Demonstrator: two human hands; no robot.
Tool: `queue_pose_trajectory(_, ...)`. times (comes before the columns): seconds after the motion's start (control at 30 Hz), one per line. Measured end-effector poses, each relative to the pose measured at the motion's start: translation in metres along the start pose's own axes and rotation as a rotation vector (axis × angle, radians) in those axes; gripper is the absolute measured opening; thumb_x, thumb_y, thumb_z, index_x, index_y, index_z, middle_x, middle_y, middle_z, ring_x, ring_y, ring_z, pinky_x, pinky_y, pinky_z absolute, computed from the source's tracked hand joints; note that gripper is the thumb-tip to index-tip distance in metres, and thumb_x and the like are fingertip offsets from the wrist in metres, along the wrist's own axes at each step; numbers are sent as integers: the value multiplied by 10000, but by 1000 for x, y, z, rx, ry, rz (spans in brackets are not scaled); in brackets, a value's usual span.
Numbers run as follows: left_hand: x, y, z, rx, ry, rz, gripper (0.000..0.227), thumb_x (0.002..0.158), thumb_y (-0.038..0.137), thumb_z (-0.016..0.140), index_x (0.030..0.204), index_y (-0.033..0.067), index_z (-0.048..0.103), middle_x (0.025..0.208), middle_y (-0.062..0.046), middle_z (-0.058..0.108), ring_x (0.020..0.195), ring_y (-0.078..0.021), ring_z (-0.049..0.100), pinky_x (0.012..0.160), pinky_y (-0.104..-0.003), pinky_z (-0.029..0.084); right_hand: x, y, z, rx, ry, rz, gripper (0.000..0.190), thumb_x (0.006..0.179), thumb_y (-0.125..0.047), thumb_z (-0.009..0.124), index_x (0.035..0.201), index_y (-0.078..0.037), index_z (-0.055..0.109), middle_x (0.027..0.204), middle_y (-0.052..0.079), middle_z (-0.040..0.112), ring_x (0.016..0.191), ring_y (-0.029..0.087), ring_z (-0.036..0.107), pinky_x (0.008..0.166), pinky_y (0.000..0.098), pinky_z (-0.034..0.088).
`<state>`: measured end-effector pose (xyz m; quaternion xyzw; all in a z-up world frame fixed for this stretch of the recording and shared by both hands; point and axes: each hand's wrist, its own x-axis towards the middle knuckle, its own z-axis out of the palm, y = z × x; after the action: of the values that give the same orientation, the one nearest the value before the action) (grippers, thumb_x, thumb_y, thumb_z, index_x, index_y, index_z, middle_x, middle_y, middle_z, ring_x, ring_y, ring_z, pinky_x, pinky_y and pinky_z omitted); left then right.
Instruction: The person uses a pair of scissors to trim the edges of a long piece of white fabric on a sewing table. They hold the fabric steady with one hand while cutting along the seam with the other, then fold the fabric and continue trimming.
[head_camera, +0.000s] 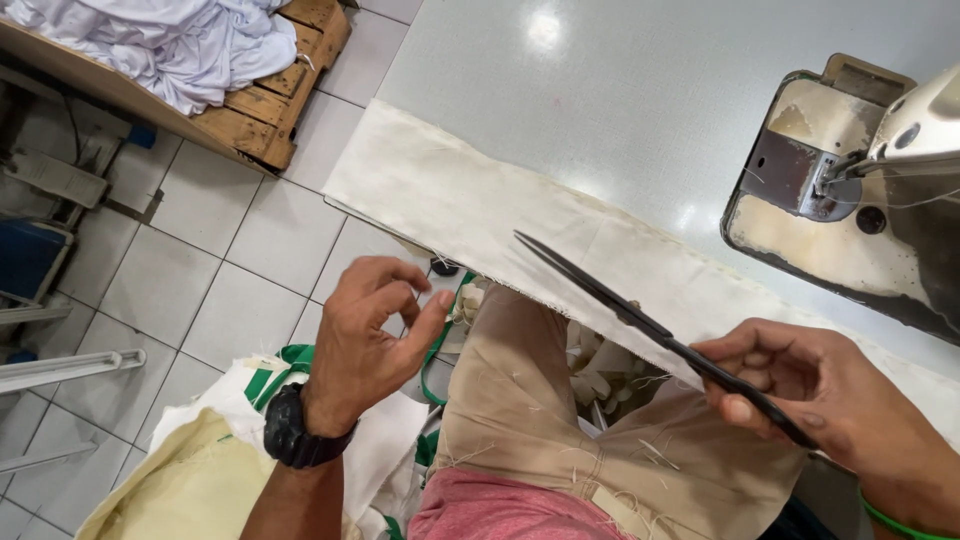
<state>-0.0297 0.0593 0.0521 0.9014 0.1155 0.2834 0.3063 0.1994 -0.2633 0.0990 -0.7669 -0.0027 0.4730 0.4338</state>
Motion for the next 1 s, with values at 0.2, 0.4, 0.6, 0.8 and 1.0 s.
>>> queue_pose_trajectory(0.2,42,-7,16,224,-8,232,332,1065,159,836,1347,46,702,1394,-176,694,1324,-381,661,1100,-544,545,-6,35,-20,121,97,-117,564,722,186,842,1285,228,852,845,403,781,775,440,707,725,495,493)
queue_pose_trajectory(0.4,51,84,125,179,-655,625,658,1145,577,433,1697,222,401,1843,-84,227,1741,-317,205,1416,-675,54,-49,83,-48,145,449,-205,721,703,244,785,1418,166,734,962,419,768,681,451,623,631,522,498)
queue_pose_trajectory(0.6,63,145,233,-81,-495,906,417,1167,320,673,1547,150,648,1715,-59,498,1625,-346,477,1342,-649,410,-94,182,-92,368,404,-615,887,574,11,892,1408,177,640,969,343,807,772,265,756,617,257,524)
queue_pose_trajectory(0.8,93,121,237,57,-718,723,655,1155,551,428,1711,205,405,1806,-94,347,1670,-343,312,1350,-631,173,-148,213,-93,483,675,-44,904,514,361,841,1388,138,776,1000,453,835,825,533,798,465,624,748)
queue_pose_trajectory(1.0,91,88,191,273,-671,720,731,1161,487,422,1744,58,315,1850,-147,176,1710,-360,37,1349,-666,-43,-154,301,-74,649,582,75,872,571,451,850,1402,189,815,946,541,863,829,560,771,556,592,573)
